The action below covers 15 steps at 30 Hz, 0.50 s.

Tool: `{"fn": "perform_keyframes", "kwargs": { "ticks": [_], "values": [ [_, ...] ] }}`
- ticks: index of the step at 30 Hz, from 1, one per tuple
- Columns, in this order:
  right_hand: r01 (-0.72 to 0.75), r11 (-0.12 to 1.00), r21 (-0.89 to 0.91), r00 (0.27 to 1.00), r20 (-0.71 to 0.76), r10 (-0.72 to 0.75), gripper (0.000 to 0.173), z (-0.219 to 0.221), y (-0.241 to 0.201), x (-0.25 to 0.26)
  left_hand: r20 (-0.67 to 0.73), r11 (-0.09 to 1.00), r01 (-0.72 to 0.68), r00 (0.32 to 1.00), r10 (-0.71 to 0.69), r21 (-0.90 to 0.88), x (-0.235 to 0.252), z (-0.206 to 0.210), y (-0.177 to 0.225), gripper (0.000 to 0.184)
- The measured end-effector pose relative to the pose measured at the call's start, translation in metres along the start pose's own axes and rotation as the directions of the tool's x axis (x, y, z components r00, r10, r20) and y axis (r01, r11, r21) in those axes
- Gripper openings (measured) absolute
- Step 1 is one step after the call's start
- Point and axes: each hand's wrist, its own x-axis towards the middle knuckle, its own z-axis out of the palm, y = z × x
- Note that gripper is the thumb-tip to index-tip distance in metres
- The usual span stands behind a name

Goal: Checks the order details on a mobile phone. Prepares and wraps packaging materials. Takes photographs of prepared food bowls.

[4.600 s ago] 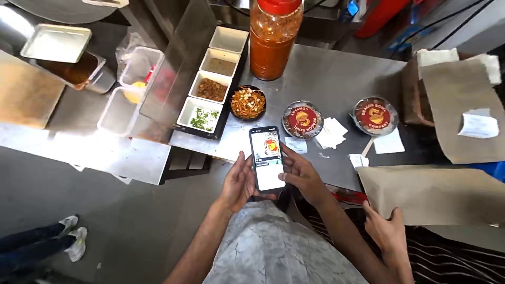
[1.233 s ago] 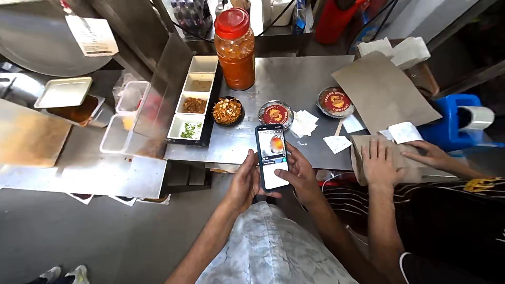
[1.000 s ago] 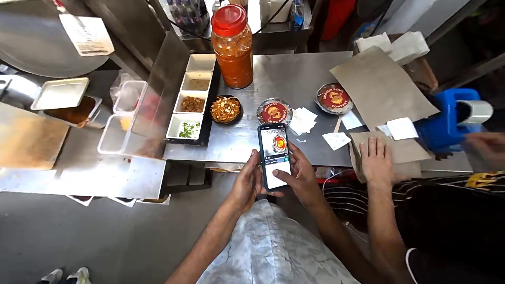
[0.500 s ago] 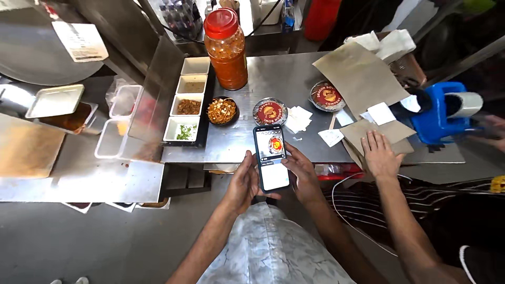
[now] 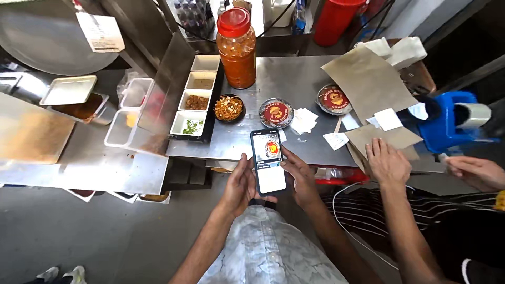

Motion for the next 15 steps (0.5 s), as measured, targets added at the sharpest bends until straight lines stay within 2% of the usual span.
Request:
{"fn": "perform_keyframes", "kwargs": {
  "ticks": [3,6,10,13,15],
  "values": [
    [-0.061,0.998,0.026,0.998,0.003,0.061,0.046,0.008,0.012,0.009,-0.048,1.000,0.015,0.999,-0.016,-0.027,-0.001,-0.017,0.004,0.079],
    [-0.170,0.985,-0.036,0.985,-0.026,0.169,0.047,0.026,0.035,0.033,-0.138,0.998,0.065,0.988,-0.068,-0.025,0.009,-0.054,0.011,0.078],
    [-0.297,0.953,-0.068,0.948,-0.138,0.285,0.051,0.052,0.082,0.092,-0.355,0.972,0.196,0.924,-0.139,0.132,0.053,-0.115,0.022,0.076],
    [-0.340,0.932,-0.122,0.921,-0.244,0.304,0.052,0.070,0.120,0.131,-0.441,0.934,0.297,0.878,-0.185,0.199,0.083,-0.153,0.030,0.079],
    [-0.373,0.902,-0.218,0.902,-0.315,0.297,0.054,0.076,0.127,0.151,-0.470,0.899,0.365,0.855,-0.220,0.242,0.102,-0.168,0.038,0.077]
  ]
}}
